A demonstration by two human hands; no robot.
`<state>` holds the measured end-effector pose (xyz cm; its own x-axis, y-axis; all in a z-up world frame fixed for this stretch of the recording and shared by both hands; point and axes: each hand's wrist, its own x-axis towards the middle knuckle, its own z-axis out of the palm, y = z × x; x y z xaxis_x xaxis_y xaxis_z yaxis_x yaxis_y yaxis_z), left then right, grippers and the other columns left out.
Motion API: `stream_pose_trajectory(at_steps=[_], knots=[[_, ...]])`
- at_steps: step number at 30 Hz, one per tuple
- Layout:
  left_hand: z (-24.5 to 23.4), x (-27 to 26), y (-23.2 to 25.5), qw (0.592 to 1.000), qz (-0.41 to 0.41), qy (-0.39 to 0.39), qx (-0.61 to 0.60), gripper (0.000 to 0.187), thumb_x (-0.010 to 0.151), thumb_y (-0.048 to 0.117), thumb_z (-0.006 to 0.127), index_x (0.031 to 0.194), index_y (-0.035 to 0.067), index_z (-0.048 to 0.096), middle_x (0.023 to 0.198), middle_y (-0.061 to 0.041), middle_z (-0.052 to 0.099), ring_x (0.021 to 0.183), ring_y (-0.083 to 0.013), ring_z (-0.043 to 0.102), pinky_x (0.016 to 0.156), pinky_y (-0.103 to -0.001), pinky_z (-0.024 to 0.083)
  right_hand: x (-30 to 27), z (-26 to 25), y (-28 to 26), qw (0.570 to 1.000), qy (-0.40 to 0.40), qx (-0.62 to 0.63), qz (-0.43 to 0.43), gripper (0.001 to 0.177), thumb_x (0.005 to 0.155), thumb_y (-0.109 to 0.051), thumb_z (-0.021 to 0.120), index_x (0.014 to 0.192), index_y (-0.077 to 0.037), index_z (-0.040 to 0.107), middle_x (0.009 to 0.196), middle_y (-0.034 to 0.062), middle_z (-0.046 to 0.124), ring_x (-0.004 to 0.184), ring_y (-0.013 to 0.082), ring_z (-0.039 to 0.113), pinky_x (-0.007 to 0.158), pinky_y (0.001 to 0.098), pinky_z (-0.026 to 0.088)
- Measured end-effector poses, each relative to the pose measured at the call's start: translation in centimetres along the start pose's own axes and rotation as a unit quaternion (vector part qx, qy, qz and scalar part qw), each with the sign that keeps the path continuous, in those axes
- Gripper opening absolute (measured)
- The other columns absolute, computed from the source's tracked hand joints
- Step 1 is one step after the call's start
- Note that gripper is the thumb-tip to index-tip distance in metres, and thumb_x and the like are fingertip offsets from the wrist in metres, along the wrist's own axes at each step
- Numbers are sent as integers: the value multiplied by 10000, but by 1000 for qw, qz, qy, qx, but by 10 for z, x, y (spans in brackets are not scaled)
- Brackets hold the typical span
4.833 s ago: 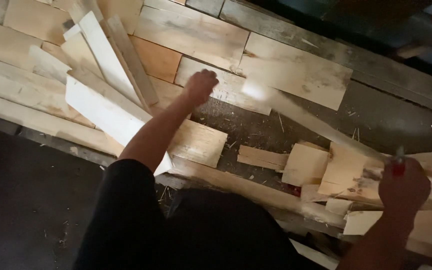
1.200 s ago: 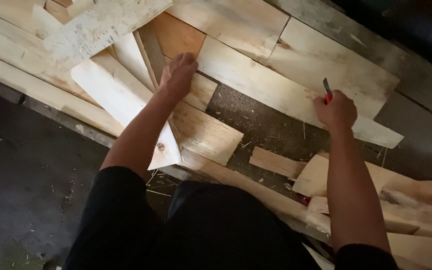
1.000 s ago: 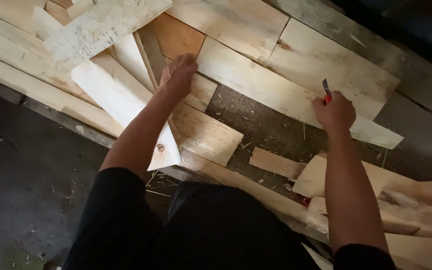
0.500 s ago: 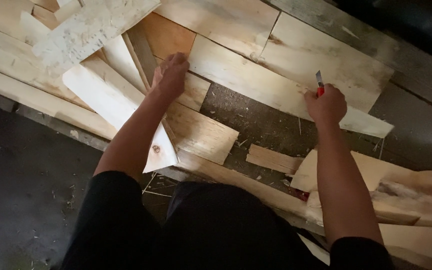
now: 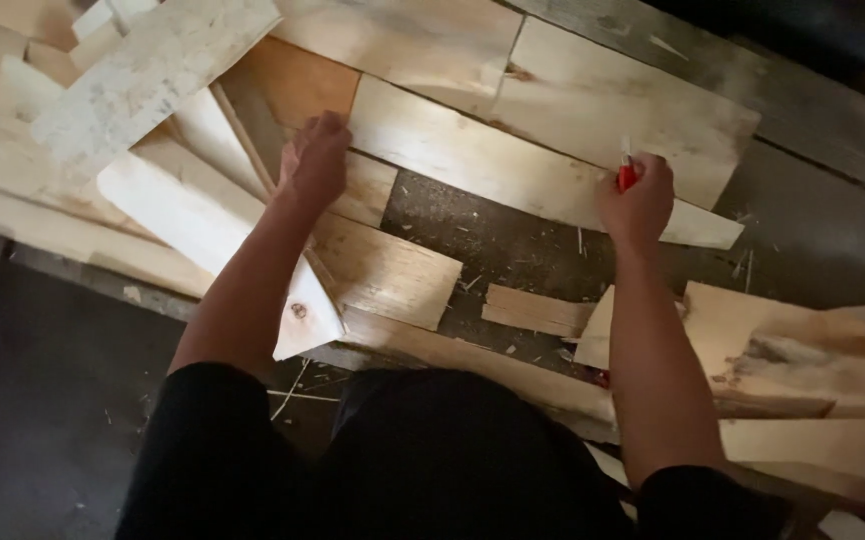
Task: Trim and sort thin wood pieces using a utility knife.
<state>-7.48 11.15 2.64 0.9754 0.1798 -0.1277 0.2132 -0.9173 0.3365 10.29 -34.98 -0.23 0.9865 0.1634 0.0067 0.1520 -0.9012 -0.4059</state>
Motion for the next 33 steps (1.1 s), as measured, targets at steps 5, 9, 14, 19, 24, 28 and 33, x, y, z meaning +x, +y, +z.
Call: stream_pose_trajectory(at_steps=[5, 9, 14, 19, 24, 28, 33], knots=[[-4, 10, 9, 996, -42, -65, 45, 255, 846, -28, 662, 1077, 60, 723, 1297, -171, 557, 1196, -370, 546, 925, -526, 538, -38, -30, 1, 988, 32, 93, 119, 482, 896, -108, 769, 1299, -27, 516, 1239, 175, 592, 1102, 330, 629, 929, 448, 514], [29, 19, -12, 992, -34, -78, 97, 222, 930, 43, 678, 1142, 66, 741, 1328, -177, 548, 1181, -338, 576, 986, -478, 562, -65, -28, 1, 973, 1, 172, 151, 316, 1023, -130, 698, 1287, -69, 536, 1190, 136, 659, 1077, 265, 684, 932, 374, 574], [-6, 26, 16, 991, -28, -79, 102, 194, 909, 147, 730, 1070, 41, 749, 1307, -190, 536, 1176, -363, 548, 927, -515, 547, -85, -3, -14, 971, 14, 239, 12, 394, 944, 6, 652, 1319, -36, 540, 1182, 178, 683, 1031, 306, 698, 899, 429, 576], [-2, 27, 14, 992, -22, -69, 105, 192, 887, 144, 741, 1057, 60, 770, 1325, -179, 536, 1180, -333, 554, 918, -506, 552, -94, 3, -41, 963, -63, 244, 98, 415, 979, -34, 652, 1362, -42, 493, 1179, 188, 651, 966, 299, 710, 804, 443, 591], [-12, 26, 24, 985, -53, -106, 128, 139, 948, 154, 715, 1045, 72, 770, 1342, -183, 545, 1209, -319, 552, 940, -485, 553, -99, 16, -35, 945, -81, 291, 124, 430, 996, -22, 615, 1390, -45, 443, 1213, 207, 621, 901, 261, 738, 764, 418, 619], [41, 39, 31, 969, 15, 10, 248, 199, 865, 254, 734, 983, 95, 754, 1240, -180, 587, 1117, -318, 565, 937, -487, 521, -100, 16, -32, 943, -104, 283, 136, 415, 1023, -21, 604, 1406, -56, 448, 1156, 204, 665, 863, 237, 737, 758, 411, 593], [112, 38, 128, 972, 204, -106, -53, 395, 972, 92, 612, 1354, -4, 632, 1516, -247, 487, 1393, -387, 449, 1167, -512, 349, -95, 9, -31, 898, -89, 407, 142, 449, 948, 69, 535, 1379, -38, 467, 1453, 117, 580, 991, 188, 688, 784, 360, 617]])
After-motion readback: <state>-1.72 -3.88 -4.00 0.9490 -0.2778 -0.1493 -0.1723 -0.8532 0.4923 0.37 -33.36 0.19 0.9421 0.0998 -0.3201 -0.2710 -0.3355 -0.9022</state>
